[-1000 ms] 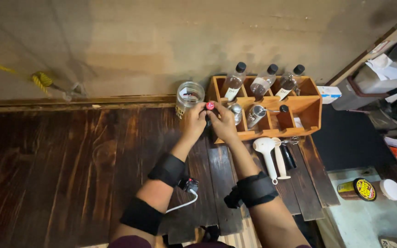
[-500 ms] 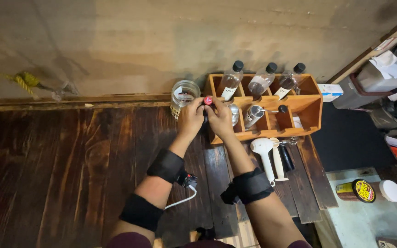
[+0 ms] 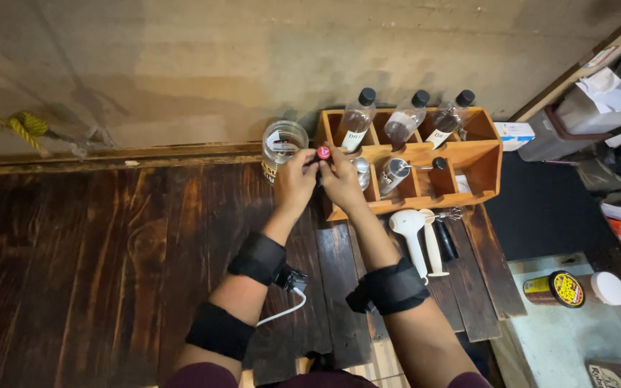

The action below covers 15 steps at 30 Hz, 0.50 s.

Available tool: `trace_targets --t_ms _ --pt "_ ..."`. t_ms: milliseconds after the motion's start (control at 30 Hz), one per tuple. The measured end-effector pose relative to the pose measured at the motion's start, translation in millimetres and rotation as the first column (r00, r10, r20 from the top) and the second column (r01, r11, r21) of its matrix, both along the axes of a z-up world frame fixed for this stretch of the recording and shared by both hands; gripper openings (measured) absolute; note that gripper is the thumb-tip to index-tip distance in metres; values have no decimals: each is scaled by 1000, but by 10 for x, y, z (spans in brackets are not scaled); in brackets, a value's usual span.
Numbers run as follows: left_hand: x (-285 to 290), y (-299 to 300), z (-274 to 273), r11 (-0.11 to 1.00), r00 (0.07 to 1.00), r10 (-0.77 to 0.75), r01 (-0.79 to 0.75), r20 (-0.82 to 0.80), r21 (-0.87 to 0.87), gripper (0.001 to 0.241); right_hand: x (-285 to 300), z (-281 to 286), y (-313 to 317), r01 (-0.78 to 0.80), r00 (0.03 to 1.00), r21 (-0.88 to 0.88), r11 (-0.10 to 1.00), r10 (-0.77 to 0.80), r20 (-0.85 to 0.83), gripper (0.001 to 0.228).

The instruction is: The person organizes bar equipment by picking up bottles, a cocktail shaker, a jigger, a hand frother, and a scoop, then placing them into a wooden caddy on a table. The person also handles a digital scale and a plastic jar during the process.

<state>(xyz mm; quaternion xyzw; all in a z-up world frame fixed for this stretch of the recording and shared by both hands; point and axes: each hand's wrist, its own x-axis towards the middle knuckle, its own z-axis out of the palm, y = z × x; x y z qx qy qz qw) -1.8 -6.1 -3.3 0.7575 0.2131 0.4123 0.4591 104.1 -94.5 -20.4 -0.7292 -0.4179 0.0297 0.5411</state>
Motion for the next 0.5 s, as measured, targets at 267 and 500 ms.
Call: trace_targets --t_ms 267,500 --pt "-78 -47 67 999 998 4 -6 -67 -33 32 -92 108 -82 -9 1000 -37 999 10 25 52" --pt "-159 -24 98 994 992 108 -107 -71 18 25 -342 525 -213 191 980 144 971 -198 35 39"
